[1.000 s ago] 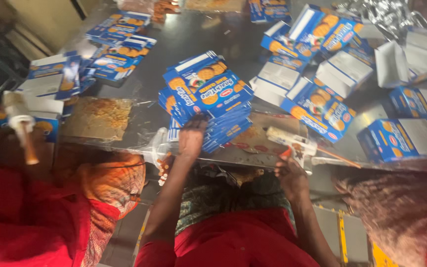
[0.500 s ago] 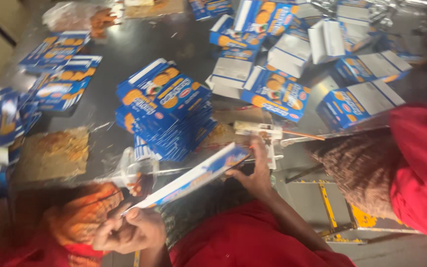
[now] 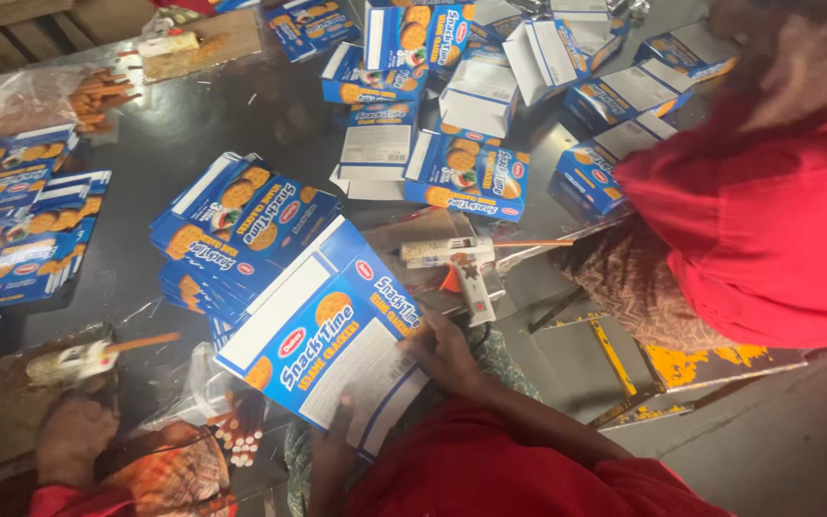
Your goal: The person uses a hot glue gun to apply glue to the edges of blue snack boxes and then presses them together to seal them. They repeat this process for multiple boxes on a metal table.
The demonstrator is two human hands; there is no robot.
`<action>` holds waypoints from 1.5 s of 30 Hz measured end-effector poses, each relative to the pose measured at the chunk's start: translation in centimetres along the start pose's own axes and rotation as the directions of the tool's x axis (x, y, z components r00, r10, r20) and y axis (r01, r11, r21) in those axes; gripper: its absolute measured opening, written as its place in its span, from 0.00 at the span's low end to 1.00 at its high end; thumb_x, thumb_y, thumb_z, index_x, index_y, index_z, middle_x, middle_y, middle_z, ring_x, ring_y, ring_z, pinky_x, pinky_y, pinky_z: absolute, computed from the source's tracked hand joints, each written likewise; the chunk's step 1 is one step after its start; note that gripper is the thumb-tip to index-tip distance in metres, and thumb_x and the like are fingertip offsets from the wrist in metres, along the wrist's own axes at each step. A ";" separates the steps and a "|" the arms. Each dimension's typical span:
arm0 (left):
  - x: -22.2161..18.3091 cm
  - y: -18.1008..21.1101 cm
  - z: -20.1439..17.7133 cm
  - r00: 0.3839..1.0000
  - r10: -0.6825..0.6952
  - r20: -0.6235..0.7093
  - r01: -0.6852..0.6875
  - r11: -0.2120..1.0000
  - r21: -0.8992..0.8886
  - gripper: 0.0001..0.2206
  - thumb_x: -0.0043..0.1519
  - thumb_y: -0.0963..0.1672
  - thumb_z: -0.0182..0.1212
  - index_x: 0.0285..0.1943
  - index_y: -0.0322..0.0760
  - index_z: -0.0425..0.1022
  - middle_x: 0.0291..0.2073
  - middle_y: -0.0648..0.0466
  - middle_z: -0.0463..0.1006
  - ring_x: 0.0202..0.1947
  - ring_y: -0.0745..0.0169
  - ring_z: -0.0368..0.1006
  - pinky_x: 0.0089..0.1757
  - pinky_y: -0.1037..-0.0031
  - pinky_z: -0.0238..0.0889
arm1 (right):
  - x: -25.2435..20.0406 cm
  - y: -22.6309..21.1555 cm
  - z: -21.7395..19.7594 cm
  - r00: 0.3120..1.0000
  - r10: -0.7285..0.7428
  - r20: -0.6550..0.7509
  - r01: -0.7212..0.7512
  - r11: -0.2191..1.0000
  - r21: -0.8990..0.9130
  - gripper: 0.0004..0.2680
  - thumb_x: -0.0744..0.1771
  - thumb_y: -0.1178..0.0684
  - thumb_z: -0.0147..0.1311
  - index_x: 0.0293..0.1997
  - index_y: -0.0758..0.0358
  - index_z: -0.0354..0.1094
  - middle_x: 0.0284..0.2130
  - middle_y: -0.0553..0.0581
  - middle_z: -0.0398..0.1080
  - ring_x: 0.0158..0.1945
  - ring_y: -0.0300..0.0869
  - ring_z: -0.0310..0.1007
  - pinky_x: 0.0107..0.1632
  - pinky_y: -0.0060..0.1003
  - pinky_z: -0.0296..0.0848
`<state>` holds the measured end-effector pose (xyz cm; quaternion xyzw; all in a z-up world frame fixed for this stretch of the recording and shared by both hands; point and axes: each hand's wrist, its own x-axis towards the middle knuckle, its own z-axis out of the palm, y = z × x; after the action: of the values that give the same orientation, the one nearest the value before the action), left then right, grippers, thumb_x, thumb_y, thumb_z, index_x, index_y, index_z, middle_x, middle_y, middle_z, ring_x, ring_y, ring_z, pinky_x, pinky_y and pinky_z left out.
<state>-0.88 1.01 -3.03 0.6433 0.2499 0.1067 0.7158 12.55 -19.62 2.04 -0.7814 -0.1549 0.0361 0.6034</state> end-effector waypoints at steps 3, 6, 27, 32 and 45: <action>0.1 -0.4 2.0 0.986 0.159 -0.047 -0.164 0.979 -0.121 0.30 0.63 0.51 0.63 0.67 0.26 0.65 0.57 0.44 0.75 0.54 0.54 0.71 0.52 0.64 0.65 | -0.4 -1.7 0.6 0.980 -0.054 0.190 0.014 0.979 0.206 0.26 0.61 0.56 0.67 0.64 0.66 0.60 0.42 0.55 0.75 0.46 0.40 0.74 0.48 0.37 0.77; -0.2 1.1 2.9 0.910 0.371 -0.186 -0.393 0.915 -0.097 0.28 0.63 0.47 0.66 0.66 0.23 0.64 0.53 0.43 0.77 0.51 0.57 0.73 0.51 0.68 0.67 | -1.1 -1.4 1.4 0.930 -0.103 0.353 -0.025 0.940 0.340 0.25 0.62 0.56 0.66 0.65 0.67 0.60 0.50 0.56 0.74 0.52 0.41 0.73 0.53 0.38 0.76; -1.2 5.6 0.8 0.714 0.683 -0.153 -0.685 0.727 0.046 0.26 0.68 0.44 0.57 0.73 0.28 0.57 0.63 0.40 0.66 0.64 0.51 0.65 0.62 0.63 0.58 | 1.2 3.2 1.0 0.879 -0.171 0.445 -0.064 0.883 0.465 0.27 0.67 0.52 0.61 0.74 0.60 0.52 0.56 0.54 0.69 0.58 0.40 0.69 0.60 0.38 0.72; -2.0 8.0 0.4 0.774 0.612 0.163 -0.625 0.696 0.353 0.17 0.67 0.48 0.52 0.55 0.31 0.77 0.46 0.45 0.77 0.46 0.56 0.78 0.45 0.68 0.72 | 2.0 8.6 1.5 0.858 -0.305 0.413 0.095 0.885 0.457 0.12 0.73 0.49 0.55 0.56 0.69 0.71 0.47 0.59 0.74 0.52 0.40 0.74 0.54 0.36 0.76; -1.3 6.7 2.6 0.730 0.662 0.168 -0.677 0.667 0.312 0.20 0.53 0.44 0.71 0.53 0.31 0.77 0.49 0.42 0.78 0.51 0.50 0.76 0.49 0.65 0.70 | 2.1 5.0 1.0 0.979 -0.117 0.165 -0.014 0.774 0.633 0.11 0.60 0.73 0.50 0.36 0.62 0.69 0.34 0.50 0.68 0.39 0.36 0.66 0.42 0.31 0.66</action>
<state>0.46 -0.88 3.90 0.8090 -0.0032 0.3023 0.5042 15.29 -19.25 -2.74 -0.5220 -0.2135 0.1457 0.8128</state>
